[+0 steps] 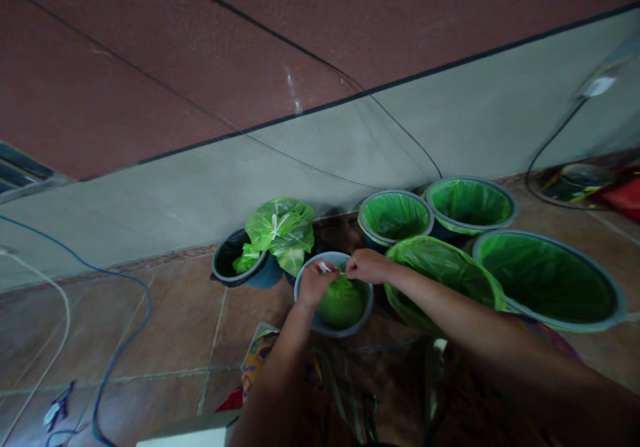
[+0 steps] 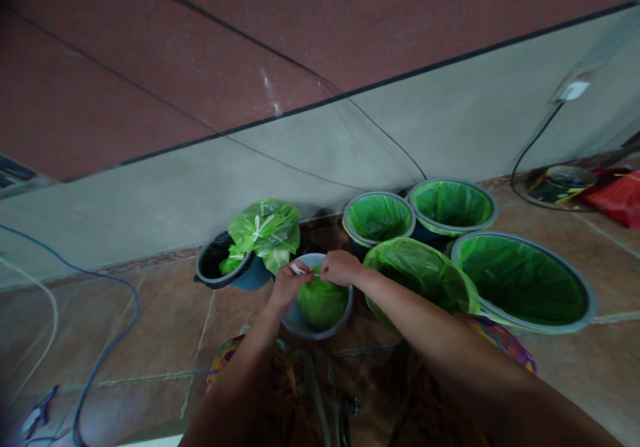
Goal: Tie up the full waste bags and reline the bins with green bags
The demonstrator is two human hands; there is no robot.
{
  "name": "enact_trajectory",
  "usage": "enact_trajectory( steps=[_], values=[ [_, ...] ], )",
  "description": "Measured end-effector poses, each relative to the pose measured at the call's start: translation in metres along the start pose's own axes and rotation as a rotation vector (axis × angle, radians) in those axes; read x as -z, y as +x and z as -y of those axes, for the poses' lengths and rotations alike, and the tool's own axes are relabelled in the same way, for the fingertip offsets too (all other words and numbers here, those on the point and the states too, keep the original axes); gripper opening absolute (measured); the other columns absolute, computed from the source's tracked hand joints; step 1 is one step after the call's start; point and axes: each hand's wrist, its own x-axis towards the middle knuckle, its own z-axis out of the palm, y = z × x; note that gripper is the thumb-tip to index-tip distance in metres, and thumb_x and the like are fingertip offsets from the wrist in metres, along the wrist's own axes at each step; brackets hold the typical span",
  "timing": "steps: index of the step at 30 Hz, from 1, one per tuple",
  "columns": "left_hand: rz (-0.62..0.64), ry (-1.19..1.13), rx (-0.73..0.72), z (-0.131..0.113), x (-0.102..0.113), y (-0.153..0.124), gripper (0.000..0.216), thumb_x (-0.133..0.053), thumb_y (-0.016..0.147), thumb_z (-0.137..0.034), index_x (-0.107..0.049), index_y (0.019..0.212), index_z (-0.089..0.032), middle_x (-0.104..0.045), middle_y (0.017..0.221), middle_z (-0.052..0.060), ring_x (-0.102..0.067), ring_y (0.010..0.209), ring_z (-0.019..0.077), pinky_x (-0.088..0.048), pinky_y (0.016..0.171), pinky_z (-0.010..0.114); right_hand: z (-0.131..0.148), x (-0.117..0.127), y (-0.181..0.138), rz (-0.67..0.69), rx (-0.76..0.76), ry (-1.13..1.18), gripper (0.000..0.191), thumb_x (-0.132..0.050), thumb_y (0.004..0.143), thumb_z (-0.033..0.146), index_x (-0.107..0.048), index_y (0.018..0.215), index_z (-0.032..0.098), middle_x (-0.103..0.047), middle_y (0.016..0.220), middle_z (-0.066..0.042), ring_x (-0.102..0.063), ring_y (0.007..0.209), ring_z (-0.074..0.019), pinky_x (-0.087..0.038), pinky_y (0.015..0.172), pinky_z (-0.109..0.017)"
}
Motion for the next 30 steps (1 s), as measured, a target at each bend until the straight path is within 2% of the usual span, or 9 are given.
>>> enact_trajectory(
  steps=[5, 7, 10, 15, 18, 21, 24, 27, 30],
  values=[
    [0.011, 0.173, -0.155, -0.005, -0.005, -0.001, 0.004, -0.062, 0.066, -0.018, -0.060, 0.070, -0.018, -0.056, 0.063, -0.004, -0.049, 0.059, 0.0096, -0.039, 0.059, 0.023, 0.003, -0.008, 0.005, -0.132, -0.058, 0.056, 0.033, -0.052, 0.080, 0.010, -0.076, 0.102, 0.016, -0.075, 0.103, -0.010, -0.068, 0.097, -0.0203, -0.045, 0.081, -0.024],
    [-0.026, 0.201, -0.191, -0.009, -0.008, -0.002, 0.009, -0.057, 0.067, -0.012, -0.060, 0.073, -0.018, -0.058, 0.067, -0.004, -0.052, 0.063, 0.0105, -0.041, 0.063, 0.023, 0.006, -0.013, 0.008, -0.112, -0.059, 0.195, 0.034, -0.048, 0.082, 0.009, -0.075, 0.103, 0.014, -0.076, 0.096, -0.009, -0.069, 0.086, -0.0173, -0.047, 0.074, -0.023],
    [-0.079, 0.268, -0.239, -0.012, -0.010, -0.004, 0.016, -0.051, 0.069, -0.006, -0.059, 0.075, -0.018, -0.062, 0.073, -0.001, -0.056, 0.071, 0.0123, -0.044, 0.072, 0.025, 0.009, -0.020, 0.011, -0.057, -0.088, 0.405, 0.030, -0.044, 0.083, 0.009, -0.073, 0.091, 0.011, -0.073, 0.077, -0.005, -0.064, 0.063, -0.0128, -0.045, 0.060, -0.021],
    [-0.159, 0.304, -0.217, -0.007, -0.012, -0.004, 0.017, -0.052, 0.075, -0.011, -0.060, 0.089, -0.018, -0.064, 0.080, 0.001, -0.059, 0.073, 0.0140, -0.045, 0.072, 0.026, 0.009, -0.024, 0.010, -0.023, -0.107, 0.611, 0.026, -0.046, 0.088, 0.018, -0.069, 0.076, 0.012, -0.060, 0.056, 0.001, -0.052, 0.049, -0.0082, -0.038, 0.047, -0.017],
    [-0.146, 0.327, -0.182, -0.003, -0.010, -0.003, 0.012, -0.054, 0.077, -0.015, -0.061, 0.087, -0.018, -0.063, 0.076, 0.001, -0.058, 0.068, 0.0135, -0.043, 0.068, 0.025, 0.006, -0.025, 0.008, -0.020, -0.128, 0.636, 0.024, -0.050, 0.087, 0.021, -0.069, 0.075, 0.012, -0.055, 0.052, 0.003, -0.048, 0.046, -0.0072, -0.035, 0.044, -0.016],
    [-0.066, 0.338, -0.153, 0.000, -0.008, -0.001, 0.004, -0.057, 0.076, -0.018, -0.061, 0.076, -0.018, -0.061, 0.068, -0.001, -0.054, 0.062, 0.0124, -0.040, 0.062, 0.025, 0.005, -0.025, 0.007, -0.045, -0.159, 0.566, 0.024, -0.050, 0.085, 0.019, -0.071, 0.075, 0.012, -0.057, 0.053, 0.002, -0.052, 0.049, -0.0086, -0.036, 0.046, -0.017],
    [-0.033, 0.336, -0.120, 0.000, -0.006, 0.000, 0.004, -0.060, 0.074, -0.019, -0.062, 0.071, -0.018, -0.060, 0.064, -0.002, -0.053, 0.061, 0.0116, -0.039, 0.060, 0.024, 0.005, -0.024, 0.007, -0.084, -0.126, 0.370, 0.027, -0.049, 0.085, 0.019, -0.074, 0.077, 0.014, -0.064, 0.058, -0.001, -0.059, 0.056, -0.0116, -0.041, 0.054, -0.020],
    [-0.034, 0.351, -0.103, -0.002, -0.005, 0.001, 0.005, -0.062, 0.072, -0.021, -0.063, 0.068, -0.018, -0.060, 0.062, -0.002, -0.052, 0.059, 0.0116, -0.038, 0.059, 0.024, 0.007, -0.021, 0.007, -0.161, -0.069, 0.078, 0.028, -0.049, 0.086, 0.021, -0.076, 0.084, 0.017, -0.074, 0.079, -0.007, -0.067, 0.078, -0.0179, -0.046, 0.071, -0.024],
    [-0.038, 0.356, -0.083, -0.003, -0.004, 0.001, 0.008, -0.064, 0.071, -0.022, -0.062, 0.064, -0.018, -0.059, 0.059, -0.001, -0.051, 0.056, 0.0115, -0.037, 0.057, 0.024, 0.010, -0.019, 0.005, -0.203, -0.102, -0.141, 0.030, -0.047, 0.088, 0.022, -0.076, 0.091, 0.017, -0.075, 0.096, -0.012, -0.067, 0.095, -0.0234, -0.046, 0.081, -0.028]
  ],
)
